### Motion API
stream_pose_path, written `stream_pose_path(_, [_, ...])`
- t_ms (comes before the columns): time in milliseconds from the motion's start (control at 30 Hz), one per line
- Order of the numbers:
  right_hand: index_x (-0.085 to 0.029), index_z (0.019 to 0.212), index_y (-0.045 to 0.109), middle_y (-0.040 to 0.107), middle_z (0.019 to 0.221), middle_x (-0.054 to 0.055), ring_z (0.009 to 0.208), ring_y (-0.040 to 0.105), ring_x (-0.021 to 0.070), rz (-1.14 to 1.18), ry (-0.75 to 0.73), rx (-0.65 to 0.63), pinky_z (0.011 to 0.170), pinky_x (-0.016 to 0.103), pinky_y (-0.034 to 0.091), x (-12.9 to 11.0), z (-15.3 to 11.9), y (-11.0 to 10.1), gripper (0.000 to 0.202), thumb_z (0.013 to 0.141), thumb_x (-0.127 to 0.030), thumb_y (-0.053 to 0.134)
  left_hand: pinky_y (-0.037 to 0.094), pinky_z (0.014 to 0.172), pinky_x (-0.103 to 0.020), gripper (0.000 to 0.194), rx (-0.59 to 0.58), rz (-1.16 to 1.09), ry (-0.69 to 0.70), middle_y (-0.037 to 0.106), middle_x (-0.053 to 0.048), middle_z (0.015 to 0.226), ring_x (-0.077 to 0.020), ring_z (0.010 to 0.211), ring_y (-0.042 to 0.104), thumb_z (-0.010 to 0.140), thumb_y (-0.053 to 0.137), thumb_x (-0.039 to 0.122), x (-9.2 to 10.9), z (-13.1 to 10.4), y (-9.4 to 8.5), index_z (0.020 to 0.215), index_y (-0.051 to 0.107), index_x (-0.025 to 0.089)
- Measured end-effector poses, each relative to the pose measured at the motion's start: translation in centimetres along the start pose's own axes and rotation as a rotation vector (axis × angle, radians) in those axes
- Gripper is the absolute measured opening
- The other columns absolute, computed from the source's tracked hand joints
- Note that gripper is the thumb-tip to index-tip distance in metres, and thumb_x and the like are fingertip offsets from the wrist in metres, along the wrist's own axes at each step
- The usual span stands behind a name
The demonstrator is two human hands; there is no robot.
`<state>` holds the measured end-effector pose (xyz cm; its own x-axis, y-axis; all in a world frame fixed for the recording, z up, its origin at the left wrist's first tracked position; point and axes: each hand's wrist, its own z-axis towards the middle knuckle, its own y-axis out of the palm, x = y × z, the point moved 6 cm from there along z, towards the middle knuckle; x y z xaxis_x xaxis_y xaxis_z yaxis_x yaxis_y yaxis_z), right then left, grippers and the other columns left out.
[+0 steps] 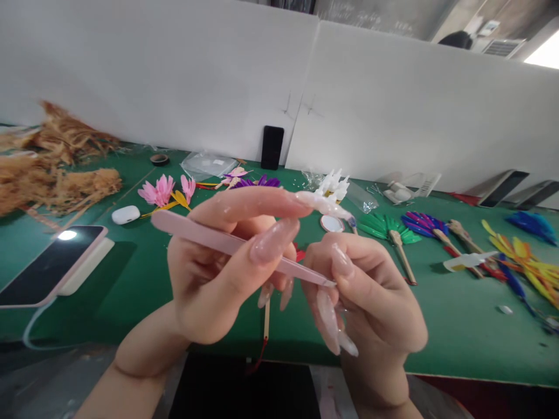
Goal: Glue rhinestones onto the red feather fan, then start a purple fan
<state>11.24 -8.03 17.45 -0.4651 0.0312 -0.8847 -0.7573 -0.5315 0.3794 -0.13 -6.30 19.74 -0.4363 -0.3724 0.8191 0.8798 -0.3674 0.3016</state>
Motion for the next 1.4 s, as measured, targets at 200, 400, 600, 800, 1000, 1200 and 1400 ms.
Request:
stream_pose_path(200, [-0.016,0.070,0.055,0.057,0.055,-0.002,0.036,0.043,0.0033,0.070,0.019,-0.030,0.035,0.014,0.035,-0.1,-0.2,0.3,0.026,0.093,-0.029,0.051,0.035,0.036,-0.017,0.020,-0.083,-0.092,0.103,0.050,0.005,0.052,-0.0053,0.041,0.047,0.091,0.051,0.024,-0.4,0.4,0.8,0.102,0.067,0.025])
stream_pose_path(400, [-0.017,0.068,0.052,0.054,0.053,-0.003,0.034,0.041,0.0032,0.064,0.055,-0.023,0.034,0.014,0.036,0.0,-0.2,0.4,0.029,0.093,-0.033,0.049,0.033,0.035,-0.019,0.019,-0.137,-0.174,-0.012,0.052,0.005,0.052,-0.0060,0.039,0.041,0.090,0.053,0.028,-1.5,0.8,1.0,0.101,0.068,0.025])
stream_pose_path(600, [-0.018,0.067,0.051,0.052,0.051,-0.003,0.037,0.044,0.0053,0.013,0.041,-0.004,0.035,0.016,0.038,-0.2,-0.5,0.4,0.031,0.092,-0.035,0.050,0.031,0.034,-0.017,0.016,-0.159,-0.297,-0.153,0.050,0.005,0.049,-0.0056,0.037,0.038,0.090,0.053,0.029,-2.6,0.8,1.6,0.098,0.065,0.023])
stream_pose_path(800, [-0.018,0.068,0.051,0.051,0.049,-0.005,0.031,0.040,0.0035,0.064,0.072,-0.018,0.032,0.015,0.035,0.0,-0.6,0.6,0.031,0.094,-0.035,0.048,0.026,0.031,-0.017,0.020,-0.160,-0.376,-0.243,0.048,0.006,0.049,-0.0045,0.035,0.036,0.090,0.051,0.031,-3.3,0.4,1.9,0.101,0.063,0.020])
stream_pose_path(1000, [-0.018,0.066,0.050,0.052,0.049,-0.004,0.031,0.040,0.0039,0.062,0.097,0.002,0.031,0.015,0.034,0.2,-0.6,0.5,0.032,0.092,-0.038,0.050,0.026,0.032,-0.019,0.024,-0.153,-0.355,-0.358,0.045,0.006,0.048,-0.0055,0.035,0.036,0.087,0.052,0.035,-4.1,0.3,1.9,0.103,0.062,0.020])
stream_pose_path(1200, [-0.018,0.065,0.050,0.052,0.050,-0.004,0.034,0.042,0.0046,0.025,0.085,0.012,0.032,0.016,0.034,-0.1,-0.4,0.5,0.033,0.092,-0.039,0.050,0.023,0.032,-0.020,0.023,-0.151,-0.373,-0.346,0.039,0.007,0.045,-0.0053,0.033,0.032,0.088,0.049,0.033,-3.9,0.4,1.9,0.101,0.063,0.020])
stream_pose_path(1400, [-0.019,0.073,0.055,0.053,0.056,-0.002,0.044,0.046,0.0064,0.054,-0.053,0.052,0.038,0.017,0.033,-0.4,-0.7,-0.1,0.026,0.095,-0.029,0.045,0.033,0.037,-0.020,0.018,-0.033,-0.174,-0.002,0.054,0.006,0.054,-0.0051,0.038,0.041,0.091,0.050,0.030,-1.5,0.2,0.9,0.100,0.065,0.026])
